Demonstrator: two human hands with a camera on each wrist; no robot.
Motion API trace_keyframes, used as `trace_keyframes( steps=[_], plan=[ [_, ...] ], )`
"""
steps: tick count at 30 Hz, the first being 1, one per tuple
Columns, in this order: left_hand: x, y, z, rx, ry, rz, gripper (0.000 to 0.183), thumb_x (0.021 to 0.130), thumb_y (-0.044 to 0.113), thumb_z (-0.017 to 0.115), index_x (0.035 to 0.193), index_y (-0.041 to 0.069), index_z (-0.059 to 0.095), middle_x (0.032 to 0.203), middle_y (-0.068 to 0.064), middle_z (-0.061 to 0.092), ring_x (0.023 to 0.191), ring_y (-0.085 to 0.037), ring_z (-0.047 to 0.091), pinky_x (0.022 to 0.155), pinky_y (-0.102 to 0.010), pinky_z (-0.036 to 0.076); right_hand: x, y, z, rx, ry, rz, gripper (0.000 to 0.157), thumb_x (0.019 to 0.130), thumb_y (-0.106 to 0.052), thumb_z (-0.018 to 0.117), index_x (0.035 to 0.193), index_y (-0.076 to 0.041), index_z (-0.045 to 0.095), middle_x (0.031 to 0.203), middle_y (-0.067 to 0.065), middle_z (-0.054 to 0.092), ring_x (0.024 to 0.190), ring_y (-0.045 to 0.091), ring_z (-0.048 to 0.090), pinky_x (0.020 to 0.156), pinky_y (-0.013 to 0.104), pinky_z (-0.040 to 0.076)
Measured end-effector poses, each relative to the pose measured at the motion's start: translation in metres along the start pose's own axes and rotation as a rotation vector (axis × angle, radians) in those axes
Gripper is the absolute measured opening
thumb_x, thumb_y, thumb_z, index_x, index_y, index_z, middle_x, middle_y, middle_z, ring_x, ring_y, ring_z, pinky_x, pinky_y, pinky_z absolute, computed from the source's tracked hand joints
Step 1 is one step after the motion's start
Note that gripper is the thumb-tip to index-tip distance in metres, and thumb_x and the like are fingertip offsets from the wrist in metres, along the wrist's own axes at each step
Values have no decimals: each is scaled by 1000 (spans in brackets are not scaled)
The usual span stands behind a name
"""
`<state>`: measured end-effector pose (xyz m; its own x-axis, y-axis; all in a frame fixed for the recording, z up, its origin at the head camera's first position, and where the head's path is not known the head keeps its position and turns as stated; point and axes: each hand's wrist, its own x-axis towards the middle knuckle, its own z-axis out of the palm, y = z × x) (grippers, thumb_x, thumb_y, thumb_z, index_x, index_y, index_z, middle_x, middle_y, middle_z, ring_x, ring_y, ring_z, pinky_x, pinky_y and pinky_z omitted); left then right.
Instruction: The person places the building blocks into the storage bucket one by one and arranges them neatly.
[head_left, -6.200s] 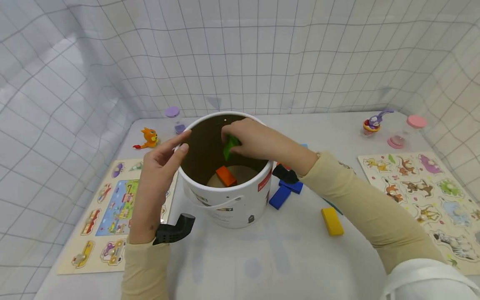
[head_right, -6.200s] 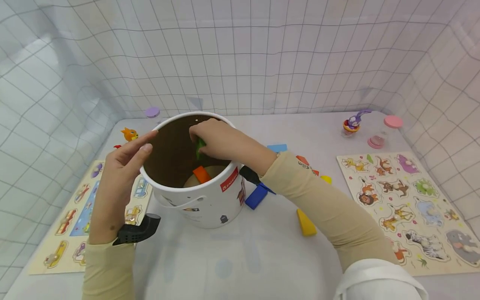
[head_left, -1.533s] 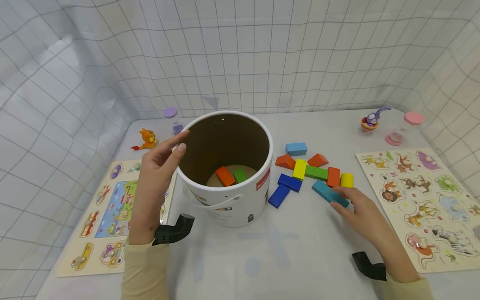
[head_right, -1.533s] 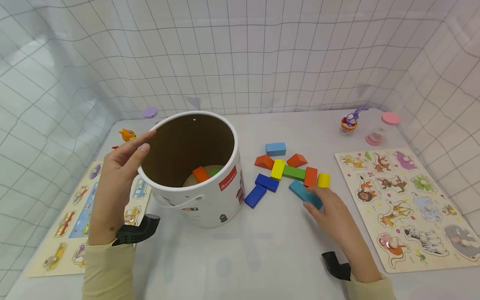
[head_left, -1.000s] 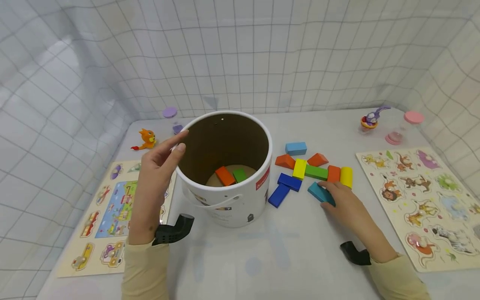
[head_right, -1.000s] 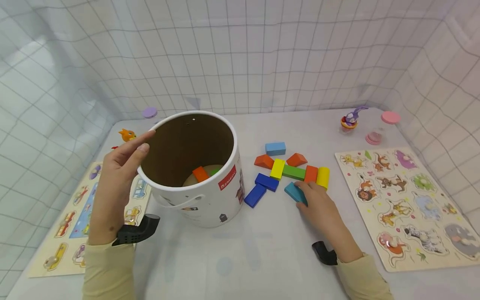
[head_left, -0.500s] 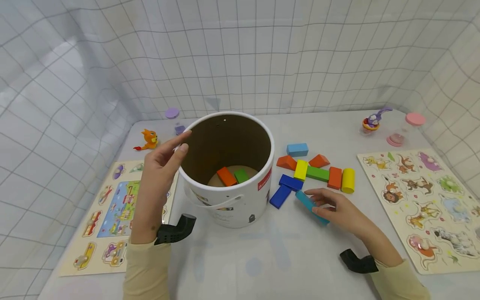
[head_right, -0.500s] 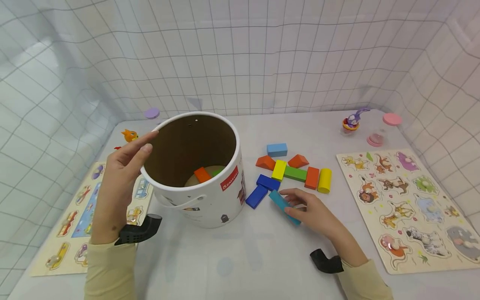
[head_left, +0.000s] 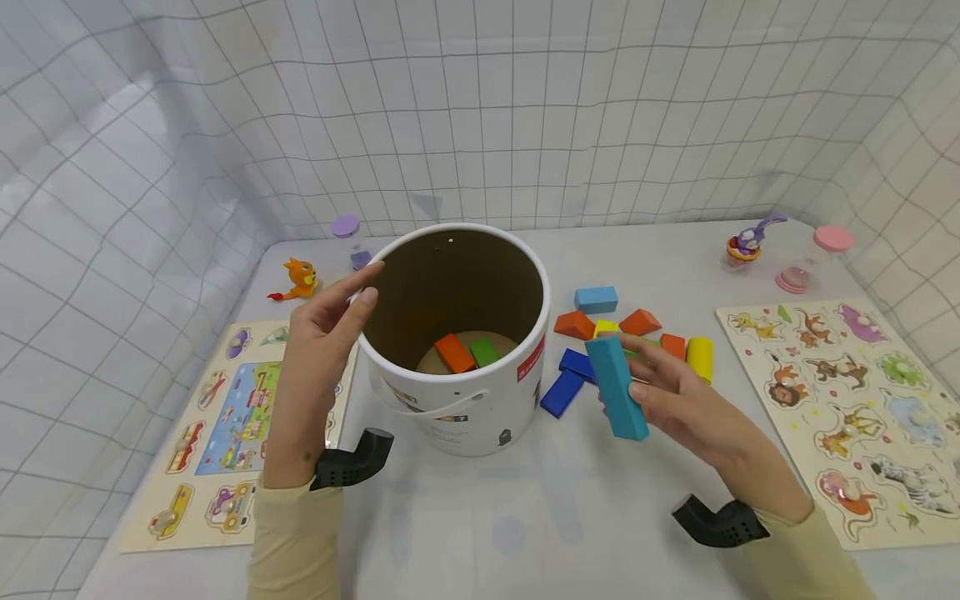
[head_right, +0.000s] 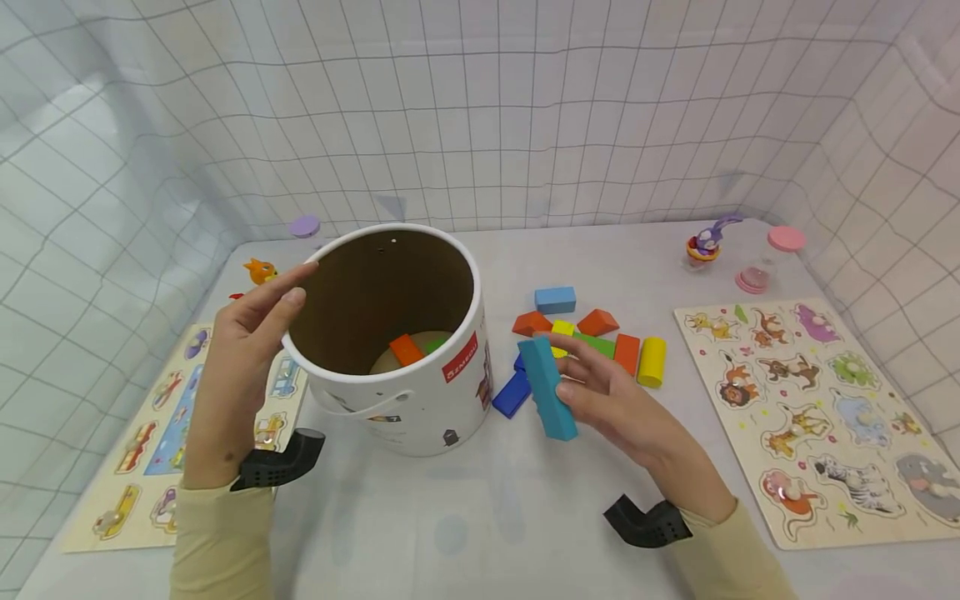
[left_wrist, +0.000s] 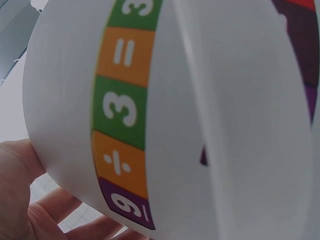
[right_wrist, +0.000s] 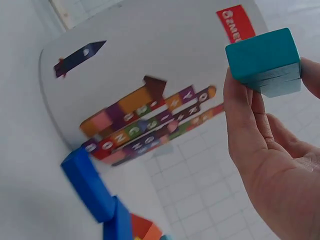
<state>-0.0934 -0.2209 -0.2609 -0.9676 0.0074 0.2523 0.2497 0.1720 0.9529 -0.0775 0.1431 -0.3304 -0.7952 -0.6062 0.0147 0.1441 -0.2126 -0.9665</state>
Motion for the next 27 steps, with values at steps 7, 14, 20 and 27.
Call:
trace_keyframes(
  steps=[7, 14, 20, 27],
  plan=[
    [0, -1, 1, -3, 3, 4, 37, 90, 24, 52, 125, 13, 53, 127, -8, 48, 108, -27, 48, 83, -23, 46, 40, -48, 27, 25, 0, -166, 47, 91, -7, 44, 135, -11, 29, 124, 10, 48, 104, 25, 54, 86, 36, 46],
    [0, -2, 3, 30, -5, -7, 37, 90, 27, 52, 125, 14, 53, 127, -8, 48, 109, -27, 47, 87, -25, 44, 80, -84, 54, -37, 93, -182, 48, 91, -12, 46, 136, -12, 30, 123, 14, 42, 109, 29, 49, 89, 42, 44],
    [1, -1, 2, -3, 3, 4, 36, 90, 24, 52, 124, 13, 54, 124, -8, 51, 105, -25, 51, 82, -23, 46, 112, -97, 73, -218, 40, -184, 46, 89, -15, 51, 132, -15, 36, 118, 13, 47, 107, 27, 49, 90, 41, 43],
    [1, 0, 1, -10, 13, 16, 35, 90, 22, 51, 124, 11, 54, 123, -6, 52, 103, -21, 51, 80, -21, 47, 140, -98, 79, -520, -69, -101, 44, 86, -21, 58, 127, -20, 42, 108, 5, 55, 98, 19, 53, 83, 33, 47]
  ],
)
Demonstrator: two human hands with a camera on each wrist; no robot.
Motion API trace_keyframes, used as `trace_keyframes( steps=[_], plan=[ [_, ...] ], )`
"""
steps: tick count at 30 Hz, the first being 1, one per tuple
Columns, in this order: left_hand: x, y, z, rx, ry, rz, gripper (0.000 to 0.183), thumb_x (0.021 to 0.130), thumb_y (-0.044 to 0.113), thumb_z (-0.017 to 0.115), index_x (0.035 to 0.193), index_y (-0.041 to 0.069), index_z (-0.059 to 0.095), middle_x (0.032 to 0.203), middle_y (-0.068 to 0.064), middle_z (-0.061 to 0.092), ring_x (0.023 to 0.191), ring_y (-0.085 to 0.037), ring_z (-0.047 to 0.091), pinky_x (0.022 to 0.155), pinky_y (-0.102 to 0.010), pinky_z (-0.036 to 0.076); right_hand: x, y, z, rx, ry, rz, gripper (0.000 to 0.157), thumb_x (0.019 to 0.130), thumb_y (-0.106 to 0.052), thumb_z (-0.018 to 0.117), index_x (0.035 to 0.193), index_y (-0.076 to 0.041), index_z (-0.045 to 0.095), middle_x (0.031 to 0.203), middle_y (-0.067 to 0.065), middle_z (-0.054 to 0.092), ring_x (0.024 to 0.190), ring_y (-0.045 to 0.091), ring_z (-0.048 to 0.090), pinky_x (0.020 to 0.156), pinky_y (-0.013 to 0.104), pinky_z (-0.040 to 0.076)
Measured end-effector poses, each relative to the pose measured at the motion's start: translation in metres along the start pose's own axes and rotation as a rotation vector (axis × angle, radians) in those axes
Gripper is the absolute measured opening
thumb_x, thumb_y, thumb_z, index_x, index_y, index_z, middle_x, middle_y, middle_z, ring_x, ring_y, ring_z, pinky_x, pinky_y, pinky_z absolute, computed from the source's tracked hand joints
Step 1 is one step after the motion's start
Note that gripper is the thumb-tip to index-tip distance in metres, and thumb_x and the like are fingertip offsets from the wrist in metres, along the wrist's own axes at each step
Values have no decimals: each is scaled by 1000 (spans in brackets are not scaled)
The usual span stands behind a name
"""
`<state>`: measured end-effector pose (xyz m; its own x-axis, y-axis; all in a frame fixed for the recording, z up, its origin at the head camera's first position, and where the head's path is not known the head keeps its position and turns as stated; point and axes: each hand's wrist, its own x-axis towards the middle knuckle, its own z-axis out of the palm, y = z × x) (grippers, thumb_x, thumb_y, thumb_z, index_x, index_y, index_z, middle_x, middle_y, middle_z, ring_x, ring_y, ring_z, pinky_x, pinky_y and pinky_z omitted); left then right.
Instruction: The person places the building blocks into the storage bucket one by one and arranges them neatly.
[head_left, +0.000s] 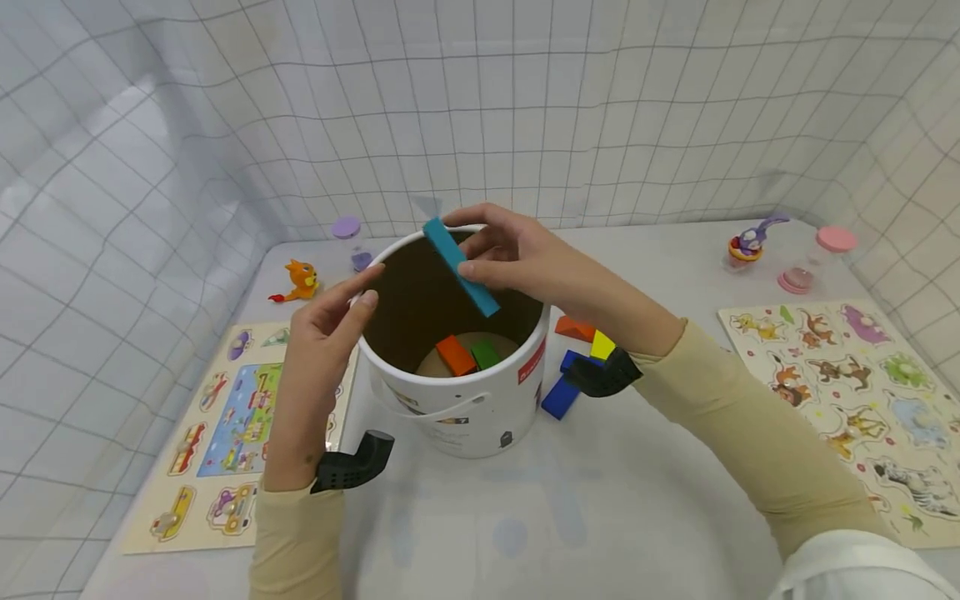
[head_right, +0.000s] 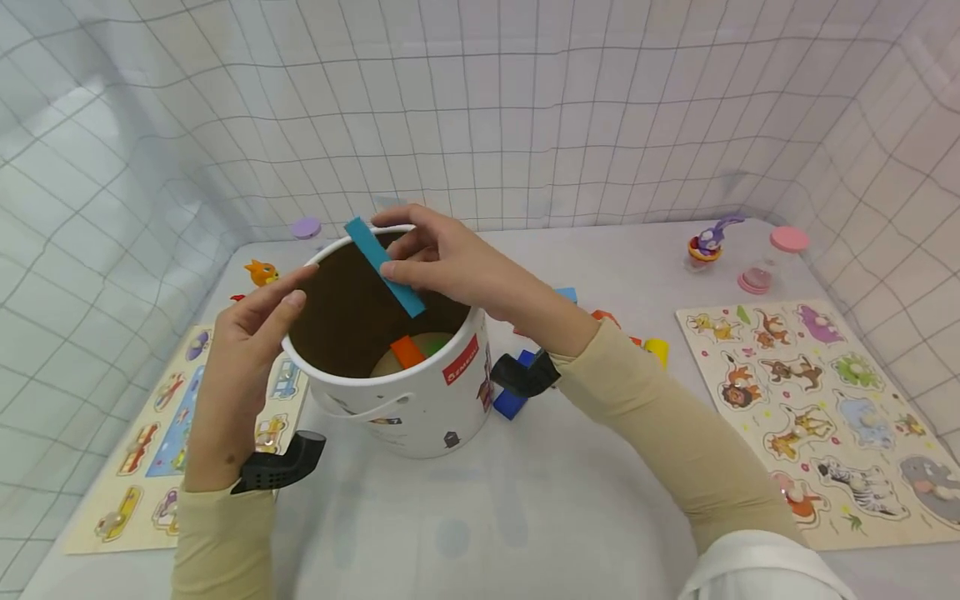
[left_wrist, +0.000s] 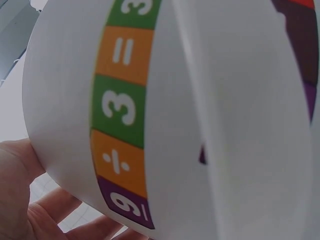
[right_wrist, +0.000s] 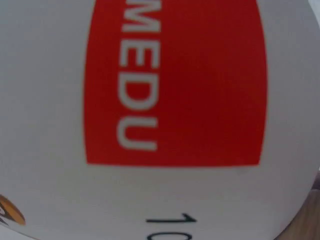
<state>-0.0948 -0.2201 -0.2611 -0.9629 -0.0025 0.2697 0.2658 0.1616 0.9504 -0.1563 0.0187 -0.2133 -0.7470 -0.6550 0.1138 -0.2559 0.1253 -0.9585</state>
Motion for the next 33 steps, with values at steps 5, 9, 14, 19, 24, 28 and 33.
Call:
trace_keyframes(
  steps=[5, 9, 14, 19, 24, 28, 33],
  plan=[
    [-2, 0, -2, -19, 1, -1, 36, 90, 22, 51, 124, 11, 53, 123, -8, 51, 108, -23, 48, 82, -22, 46, 17, 0, 0, -161, -153, 92, 43, 87, -19, 57, 127, -17, 41, 105, 5, 54, 93, 18, 55, 80, 32, 49],
    [-4, 0, -4, -32, -2, -21, 36, 90, 24, 51, 125, 13, 53, 123, -9, 51, 106, -24, 49, 81, -21, 47, 30, 3, 4, -336, -278, 103, 41, 88, -19, 55, 126, -14, 42, 102, 3, 56, 89, 15, 55, 78, 29, 48],
    [-4, -2, -4, -34, -3, -4, 36, 91, 21, 50, 125, 11, 52, 122, -10, 51, 103, -24, 51, 79, -21, 48, 37, 6, 12, -572, -348, 56, 40, 87, -19, 56, 125, -12, 44, 98, 1, 59, 89, 12, 55, 78, 25, 46],
    [-3, -3, -3, -33, -5, 6, 35, 91, 21, 50, 125, 11, 53, 121, -9, 53, 103, -23, 52, 79, -21, 48, 34, 8, 16, -640, -264, -52, 35, 88, -17, 55, 121, -12, 49, 94, -2, 59, 86, 9, 55, 78, 23, 45],
    [-2, -4, -3, -14, -7, -14, 36, 90, 24, 51, 125, 13, 53, 122, -8, 52, 106, -24, 50, 82, -22, 46, 16, 16, 17, -453, 13, -295, 23, 89, -16, 54, 112, -13, 56, 95, -6, 59, 85, 4, 54, 78, 21, 46],
    [-2, -4, -2, -21, 0, -13, 36, 90, 22, 52, 124, 12, 54, 124, -10, 51, 107, -26, 48, 82, -23, 47, -14, 30, 14, -332, 226, -454, 22, 88, -9, 54, 109, -8, 59, 102, -2, 60, 93, 7, 55, 81, 24, 47],
    [0, -3, -1, -14, -7, -7, 36, 90, 23, 53, 124, 13, 54, 127, -10, 48, 111, -27, 45, 84, -23, 45, -70, 55, -9, -111, 439, -355, 23, 89, -4, 51, 111, 0, 56, 105, 10, 59, 97, 19, 55, 84, 25, 46]
  ],
)
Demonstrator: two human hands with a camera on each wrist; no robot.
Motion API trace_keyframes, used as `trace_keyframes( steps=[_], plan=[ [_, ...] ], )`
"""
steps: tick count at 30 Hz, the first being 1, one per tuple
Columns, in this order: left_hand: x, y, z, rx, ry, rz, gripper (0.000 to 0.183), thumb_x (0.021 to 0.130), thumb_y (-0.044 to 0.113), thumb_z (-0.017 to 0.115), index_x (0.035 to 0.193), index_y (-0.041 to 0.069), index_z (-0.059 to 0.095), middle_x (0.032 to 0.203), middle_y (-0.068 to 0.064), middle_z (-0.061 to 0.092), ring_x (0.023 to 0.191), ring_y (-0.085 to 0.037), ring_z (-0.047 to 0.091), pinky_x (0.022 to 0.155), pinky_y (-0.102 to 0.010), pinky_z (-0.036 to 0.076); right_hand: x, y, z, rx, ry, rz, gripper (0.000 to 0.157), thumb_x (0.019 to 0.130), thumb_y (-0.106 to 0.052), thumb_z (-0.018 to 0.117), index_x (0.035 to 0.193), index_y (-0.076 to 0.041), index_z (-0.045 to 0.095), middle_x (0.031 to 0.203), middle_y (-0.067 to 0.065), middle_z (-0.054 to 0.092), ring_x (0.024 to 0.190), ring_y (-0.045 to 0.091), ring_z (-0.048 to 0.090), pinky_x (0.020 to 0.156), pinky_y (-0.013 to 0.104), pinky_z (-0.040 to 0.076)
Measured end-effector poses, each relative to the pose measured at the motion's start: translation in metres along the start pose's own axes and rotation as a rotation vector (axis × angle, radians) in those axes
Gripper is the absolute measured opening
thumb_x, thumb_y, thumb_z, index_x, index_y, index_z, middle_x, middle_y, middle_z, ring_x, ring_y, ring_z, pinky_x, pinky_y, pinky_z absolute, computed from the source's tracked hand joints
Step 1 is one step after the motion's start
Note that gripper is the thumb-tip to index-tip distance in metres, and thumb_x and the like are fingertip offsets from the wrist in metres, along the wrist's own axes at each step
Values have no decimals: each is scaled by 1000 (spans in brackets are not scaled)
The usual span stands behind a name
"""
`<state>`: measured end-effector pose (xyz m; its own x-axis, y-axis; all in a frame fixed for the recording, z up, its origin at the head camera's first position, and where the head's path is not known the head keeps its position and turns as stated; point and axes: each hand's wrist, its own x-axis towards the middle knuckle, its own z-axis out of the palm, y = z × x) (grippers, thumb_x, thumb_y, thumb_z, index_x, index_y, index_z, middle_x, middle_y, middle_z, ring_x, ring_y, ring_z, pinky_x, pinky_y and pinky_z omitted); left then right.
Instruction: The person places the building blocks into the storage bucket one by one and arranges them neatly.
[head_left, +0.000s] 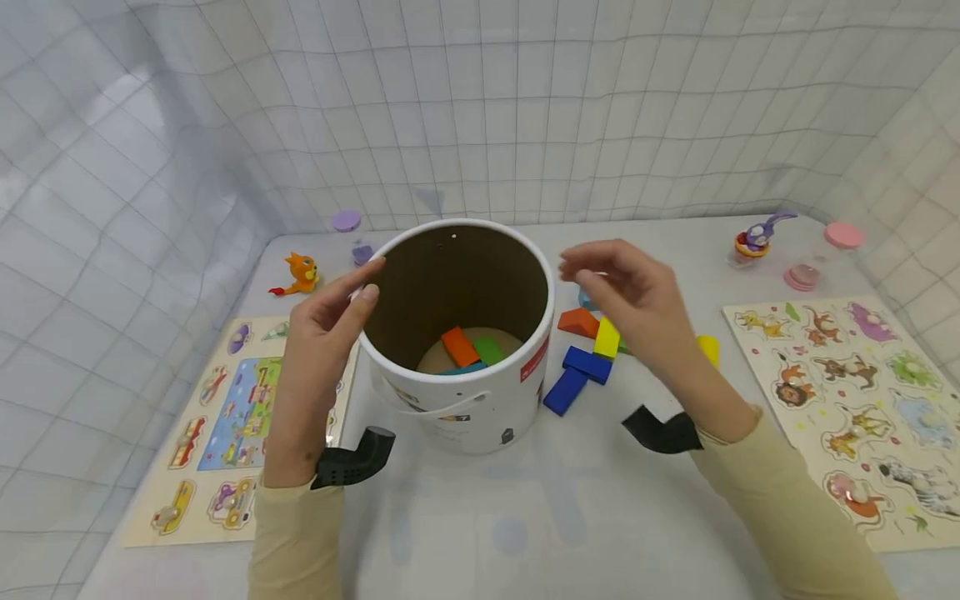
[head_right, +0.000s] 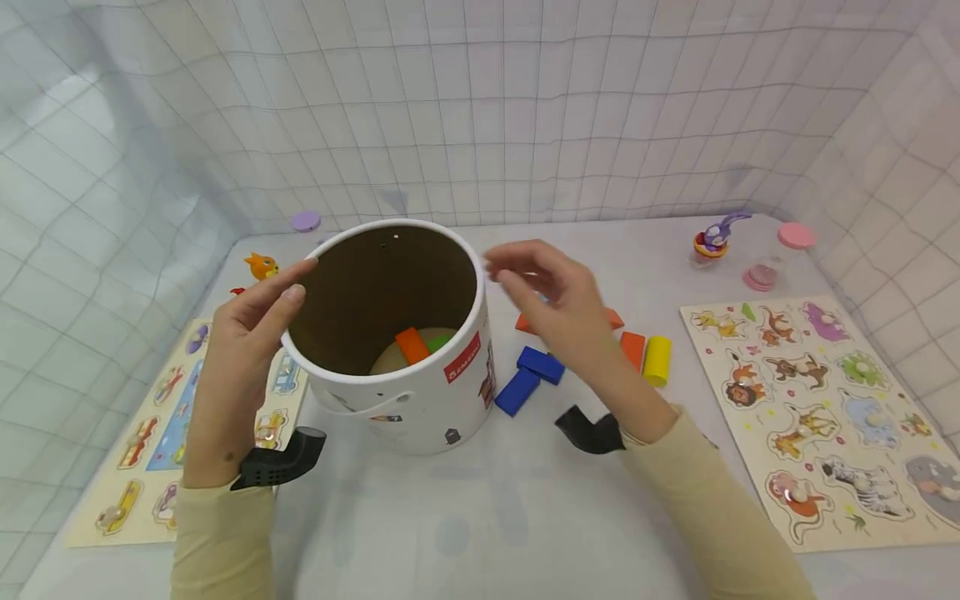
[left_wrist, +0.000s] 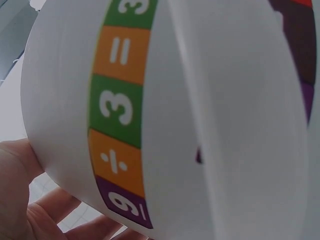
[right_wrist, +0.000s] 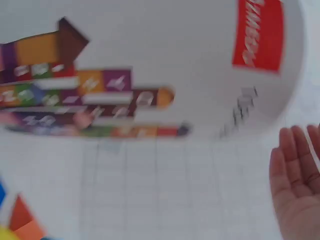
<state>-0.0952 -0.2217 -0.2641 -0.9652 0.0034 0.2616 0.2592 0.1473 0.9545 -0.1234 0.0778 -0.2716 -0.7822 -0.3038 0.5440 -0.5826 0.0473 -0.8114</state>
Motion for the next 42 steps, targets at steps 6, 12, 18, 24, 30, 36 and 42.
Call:
trace_keyframes(
  steps=[6, 12, 18, 24, 30, 36, 42],
  plan=[
    [1, 4, -1, 8, 5, 2, 36, 89, 24, 53, 124, 13, 54, 128, -11, 48, 111, -28, 45, 84, -23, 45, -50, 47, -31, -104, -54, 450, 32, 91, -23, 51, 118, -5, 52, 111, 10, 57, 99, 20, 55, 81, 20, 46],
    [0, 4, -1, 9, 9, -11, 37, 89, 25, 53, 125, 15, 53, 128, -11, 47, 111, -28, 45, 84, -21, 45, -77, 90, -14, -132, -249, 524, 31, 89, -10, 54, 119, -2, 52, 118, 13, 55, 108, 24, 52, 86, 26, 45],
    [0, 2, 1, 2, 11, -14, 37, 89, 25, 53, 124, 14, 53, 127, -10, 49, 110, -28, 46, 84, -22, 45, -78, 102, 3, -275, -378, 439, 37, 86, -5, 56, 123, -9, 52, 124, 8, 51, 116, 24, 44, 93, 40, 40],
    [1, 2, 3, 24, 2, -14, 37, 89, 26, 53, 125, 14, 53, 127, -8, 49, 112, -26, 45, 86, -24, 44, -84, 100, 5, -433, -450, 391, 39, 82, -2, 60, 119, -11, 55, 121, 5, 53, 118, 27, 41, 96, 46, 36],
    [0, 3, 3, 21, 5, -18, 37, 89, 26, 53, 124, 15, 54, 127, -8, 49, 112, -27, 45, 85, -24, 45, -87, 98, 3, -590, -440, 382, 33, 78, -7, 67, 110, -12, 60, 111, 5, 57, 107, 25, 47, 90, 43, 42],
    [-2, 3, 3, 7, 3, -16, 37, 89, 26, 53, 125, 15, 53, 127, -9, 49, 111, -27, 46, 86, -24, 44, -85, 91, -4, -584, -451, 416, 32, 79, -14, 67, 110, -13, 60, 108, 1, 57, 100, 19, 50, 86, 38, 45],
    [-3, 4, 3, 13, 4, -23, 37, 90, 26, 52, 125, 16, 53, 127, -8, 48, 112, -27, 45, 87, -25, 44, -77, 65, -19, -510, -417, 390, 33, 80, -16, 66, 112, -11, 59, 106, 1, 60, 89, 16, 53, 78, 31, 48]
  ],
)
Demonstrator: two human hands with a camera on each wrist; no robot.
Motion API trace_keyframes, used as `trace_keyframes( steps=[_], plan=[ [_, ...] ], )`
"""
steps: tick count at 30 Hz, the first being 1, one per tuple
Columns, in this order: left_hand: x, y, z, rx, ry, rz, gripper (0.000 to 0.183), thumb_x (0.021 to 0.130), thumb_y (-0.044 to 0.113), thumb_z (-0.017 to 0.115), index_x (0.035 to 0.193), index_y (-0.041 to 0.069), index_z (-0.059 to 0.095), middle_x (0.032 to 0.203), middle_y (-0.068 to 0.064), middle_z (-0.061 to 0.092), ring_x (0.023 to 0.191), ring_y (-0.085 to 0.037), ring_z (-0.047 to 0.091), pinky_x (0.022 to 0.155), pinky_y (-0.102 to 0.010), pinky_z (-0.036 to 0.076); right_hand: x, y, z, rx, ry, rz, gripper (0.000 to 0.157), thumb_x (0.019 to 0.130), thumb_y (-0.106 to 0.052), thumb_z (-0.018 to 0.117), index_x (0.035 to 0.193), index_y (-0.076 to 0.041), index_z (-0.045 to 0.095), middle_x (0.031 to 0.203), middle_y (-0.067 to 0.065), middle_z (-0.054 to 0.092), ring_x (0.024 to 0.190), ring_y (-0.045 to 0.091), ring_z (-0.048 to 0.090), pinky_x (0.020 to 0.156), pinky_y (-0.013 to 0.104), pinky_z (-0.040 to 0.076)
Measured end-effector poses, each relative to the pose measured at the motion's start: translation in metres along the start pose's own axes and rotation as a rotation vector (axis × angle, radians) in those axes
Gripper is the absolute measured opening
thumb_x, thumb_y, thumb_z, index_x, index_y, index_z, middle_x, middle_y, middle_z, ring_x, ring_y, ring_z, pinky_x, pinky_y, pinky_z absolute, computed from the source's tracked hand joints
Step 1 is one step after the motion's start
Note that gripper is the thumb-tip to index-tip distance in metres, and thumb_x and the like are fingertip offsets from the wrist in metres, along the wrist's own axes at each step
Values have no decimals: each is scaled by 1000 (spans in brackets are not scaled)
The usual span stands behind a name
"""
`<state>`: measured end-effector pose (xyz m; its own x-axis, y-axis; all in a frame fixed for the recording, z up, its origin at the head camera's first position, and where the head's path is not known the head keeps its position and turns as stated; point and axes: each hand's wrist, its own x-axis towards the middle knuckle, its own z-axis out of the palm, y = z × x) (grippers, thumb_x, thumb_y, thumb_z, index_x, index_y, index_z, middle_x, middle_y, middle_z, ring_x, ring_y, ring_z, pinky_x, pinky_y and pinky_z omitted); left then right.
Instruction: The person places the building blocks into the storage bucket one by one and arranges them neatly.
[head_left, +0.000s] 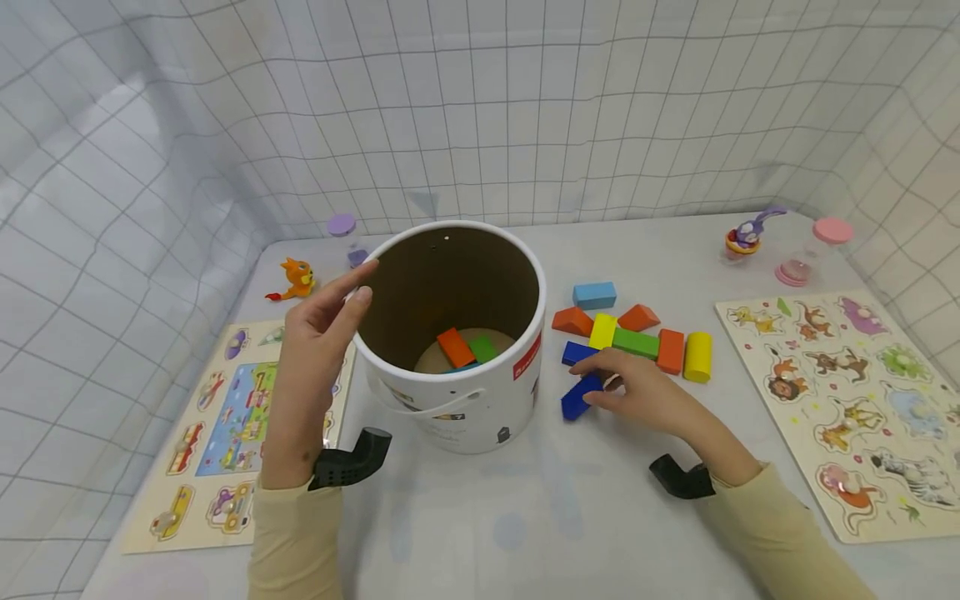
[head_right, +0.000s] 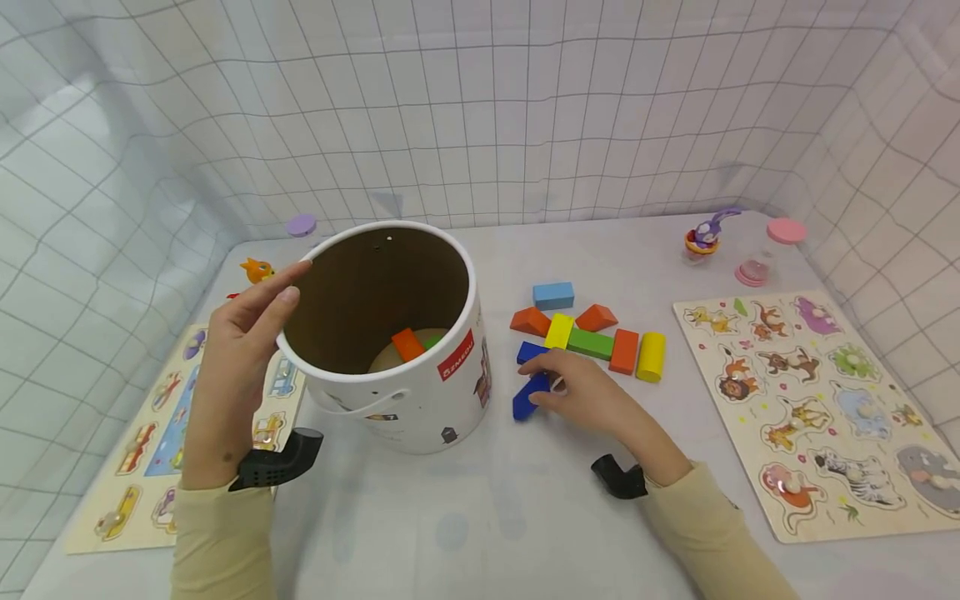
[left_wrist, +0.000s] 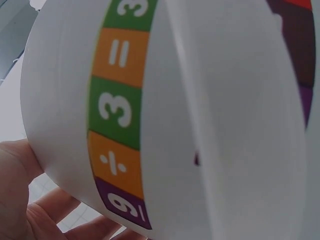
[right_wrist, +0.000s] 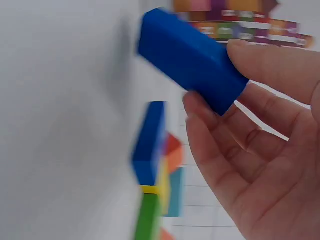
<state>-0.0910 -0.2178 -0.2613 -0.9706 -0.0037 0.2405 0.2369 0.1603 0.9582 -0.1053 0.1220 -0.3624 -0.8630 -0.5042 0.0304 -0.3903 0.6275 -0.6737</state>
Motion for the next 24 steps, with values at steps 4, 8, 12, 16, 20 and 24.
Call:
trace_keyframes(
  steps=[4, 8, 12, 16, 20, 24],
  plan=[
    [-1, 2, 0, 7, -9, -3, 38, 90, 27, 52, 126, 17, 52, 128, -6, 48, 114, -24, 43, 92, -29, 40, -10, -18, -26, 142, 43, -59, 31, 82, -17, 64, 112, -13, 59, 105, -2, 58, 84, 13, 53, 75, 25, 49],
    [-2, 2, 0, -4, -13, 0, 38, 89, 27, 52, 126, 17, 52, 129, -6, 47, 116, -24, 41, 94, -30, 38, -16, -48, -52, 435, 115, -186, 28, 85, -6, 57, 113, -8, 57, 109, 6, 56, 86, 19, 57, 69, 20, 50],
    [-2, 0, 0, -14, -9, 2, 38, 89, 27, 53, 126, 16, 52, 129, -8, 47, 115, -26, 42, 89, -26, 42, -7, -83, -67, 665, 216, -231, 27, 87, -2, 54, 114, -4, 56, 113, 13, 53, 90, 25, 58, 72, 22, 50],
    [-1, -2, 0, 9, -5, 9, 38, 90, 28, 52, 126, 16, 52, 128, -9, 48, 113, -27, 44, 85, -21, 44, 20, -107, -66, 716, 234, -218, 28, 86, -9, 57, 114, -7, 57, 116, 11, 53, 96, 24, 58, 82, 27, 48],
    [0, -3, -1, 19, -5, 16, 38, 90, 27, 52, 126, 15, 52, 128, -10, 48, 112, -28, 45, 82, -20, 45, 51, -120, -59, 662, 148, -225, 31, 85, -13, 59, 115, -8, 57, 118, 4, 53, 95, 21, 58, 83, 31, 48],
    [2, -3, -1, -8, 1, 31, 37, 90, 24, 52, 125, 12, 53, 127, -9, 49, 110, -26, 46, 81, -22, 47, 72, -127, -57, 420, 103, -216, 29, 83, -14, 62, 111, -11, 59, 108, 0, 57, 84, 15, 60, 78, 27, 49]
  ],
)
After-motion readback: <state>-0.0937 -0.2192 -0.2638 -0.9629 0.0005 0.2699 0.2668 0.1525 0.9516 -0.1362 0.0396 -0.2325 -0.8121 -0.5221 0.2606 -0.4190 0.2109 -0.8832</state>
